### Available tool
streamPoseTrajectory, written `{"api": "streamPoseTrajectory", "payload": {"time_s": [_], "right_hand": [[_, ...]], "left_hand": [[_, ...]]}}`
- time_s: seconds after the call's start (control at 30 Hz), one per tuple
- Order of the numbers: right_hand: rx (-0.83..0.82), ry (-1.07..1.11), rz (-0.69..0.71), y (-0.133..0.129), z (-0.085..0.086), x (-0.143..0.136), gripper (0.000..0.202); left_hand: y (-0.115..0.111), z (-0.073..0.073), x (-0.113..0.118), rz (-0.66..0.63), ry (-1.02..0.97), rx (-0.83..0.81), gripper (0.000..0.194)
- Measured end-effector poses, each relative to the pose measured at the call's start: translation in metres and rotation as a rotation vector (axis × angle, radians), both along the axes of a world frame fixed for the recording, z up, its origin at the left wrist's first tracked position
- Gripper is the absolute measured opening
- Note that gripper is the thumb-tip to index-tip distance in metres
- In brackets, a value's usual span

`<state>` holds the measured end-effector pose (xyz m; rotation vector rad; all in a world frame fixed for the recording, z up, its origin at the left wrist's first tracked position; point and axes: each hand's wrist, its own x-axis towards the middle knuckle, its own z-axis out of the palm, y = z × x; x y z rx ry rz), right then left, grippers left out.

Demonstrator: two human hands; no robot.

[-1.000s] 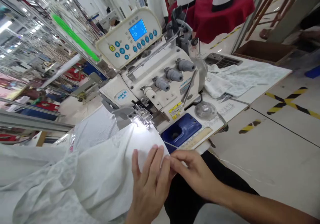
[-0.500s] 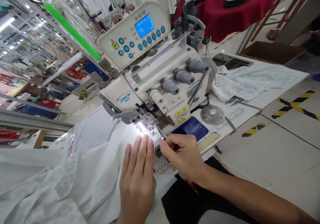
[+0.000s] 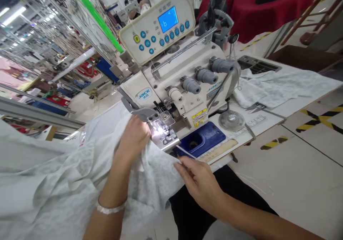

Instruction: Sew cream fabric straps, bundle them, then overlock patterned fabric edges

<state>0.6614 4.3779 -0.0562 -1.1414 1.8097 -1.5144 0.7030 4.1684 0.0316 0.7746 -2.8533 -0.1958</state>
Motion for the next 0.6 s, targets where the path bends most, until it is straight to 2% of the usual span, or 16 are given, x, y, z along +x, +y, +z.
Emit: {"api": "streamPoseTrajectory", "payload": {"time_s": [0.07,0.13,0.2,0.23,0.33,0.43,0.5,0.53,0.57,0.6], "right_hand": [[-0.049,-0.047,0.016,-0.001,0.009,-0.003,0.036],[-0.088,-0.111,0.003,-0.004,0.017,-0.009,0.039],[-0.100,-0.166,-0.041,-0.009,0.020,-0.019,0.041],[-0.098,-0.181,-0.065,-0.013,0.021,-0.026,0.043],[-0.085,-0.176,-0.120,-0.028,0.023,-0.051,0.046],[-0.099,-0.073,-0.233,-0.034,0.027,-0.062,0.042],[-0.169,0.087,-0.339,-0.030,0.027,-0.047,0.029],[-0.215,0.174,-0.328,-0.025,0.025,-0.032,0.022],[-0.242,0.255,-0.264,-0.019,0.021,-0.013,0.017],[-0.238,0.303,-0.074,-0.013,0.017,0.008,0.016]], "left_hand": [[-0.003,0.001,-0.002,0.002,-0.040,-0.061,0.018],[0.007,0.004,0.002,0.121,0.041,-0.139,0.021],[0.024,0.008,0.012,0.254,0.144,-0.125,0.027],[0.031,0.010,0.018,0.273,0.152,-0.069,0.034],[0.036,0.011,0.031,0.240,0.056,0.012,0.045],[0.018,0.008,0.029,0.223,0.009,-0.020,0.041],[0.007,0.006,0.024,0.185,0.023,-0.020,0.039],[0.005,0.006,0.021,0.168,0.037,-0.015,0.038],[0.005,0.005,0.019,0.159,0.058,-0.011,0.038],[0.007,0.005,0.018,0.155,0.089,-0.013,0.038]]}}
